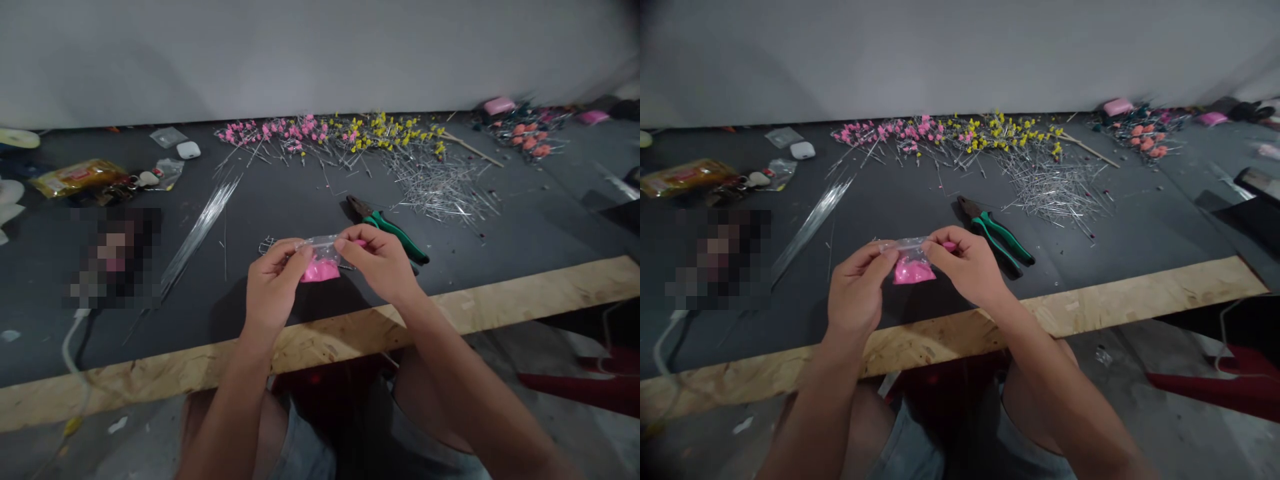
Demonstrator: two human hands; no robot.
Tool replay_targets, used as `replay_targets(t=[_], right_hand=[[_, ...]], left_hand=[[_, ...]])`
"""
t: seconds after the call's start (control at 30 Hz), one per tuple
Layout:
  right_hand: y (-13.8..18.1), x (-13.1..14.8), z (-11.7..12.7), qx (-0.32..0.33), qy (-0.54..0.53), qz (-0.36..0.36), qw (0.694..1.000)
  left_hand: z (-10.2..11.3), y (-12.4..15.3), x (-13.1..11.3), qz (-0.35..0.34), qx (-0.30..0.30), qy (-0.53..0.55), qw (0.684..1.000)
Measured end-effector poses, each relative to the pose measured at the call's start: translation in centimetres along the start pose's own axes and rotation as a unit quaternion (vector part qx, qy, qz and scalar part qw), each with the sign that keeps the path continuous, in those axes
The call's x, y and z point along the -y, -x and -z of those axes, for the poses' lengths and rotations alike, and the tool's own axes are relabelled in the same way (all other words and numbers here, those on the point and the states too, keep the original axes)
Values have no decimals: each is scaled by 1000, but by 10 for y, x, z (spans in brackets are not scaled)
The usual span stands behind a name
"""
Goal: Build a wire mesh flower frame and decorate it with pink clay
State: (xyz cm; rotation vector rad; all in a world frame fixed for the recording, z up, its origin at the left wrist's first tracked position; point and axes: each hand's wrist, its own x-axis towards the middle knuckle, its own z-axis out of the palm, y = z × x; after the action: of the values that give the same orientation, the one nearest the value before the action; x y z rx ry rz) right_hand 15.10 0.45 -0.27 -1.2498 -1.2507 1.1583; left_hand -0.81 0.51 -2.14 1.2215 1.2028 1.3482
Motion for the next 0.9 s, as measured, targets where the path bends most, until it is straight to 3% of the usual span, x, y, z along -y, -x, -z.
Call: replay_targets(t=[0.23,0.43,0.57,0.7,0.9], right_hand=[[0,0,2,33,26,-15,999],[1,0,2,141,103,8,985],[-5,-3,8,121,76,-31,989],[-14,-7,18,103,7,-49,993],[-19,-10,28,122,-54,-49,990]], left_hand=[[10,1,-7,44,60,-25,997],[22,4,-18,45,143,-220,964],[34,-6,-15,72,74,-245,964],[50,-39,-11,106,-48,-179,977],[59,-134,-25,62,-54,-212,974]])
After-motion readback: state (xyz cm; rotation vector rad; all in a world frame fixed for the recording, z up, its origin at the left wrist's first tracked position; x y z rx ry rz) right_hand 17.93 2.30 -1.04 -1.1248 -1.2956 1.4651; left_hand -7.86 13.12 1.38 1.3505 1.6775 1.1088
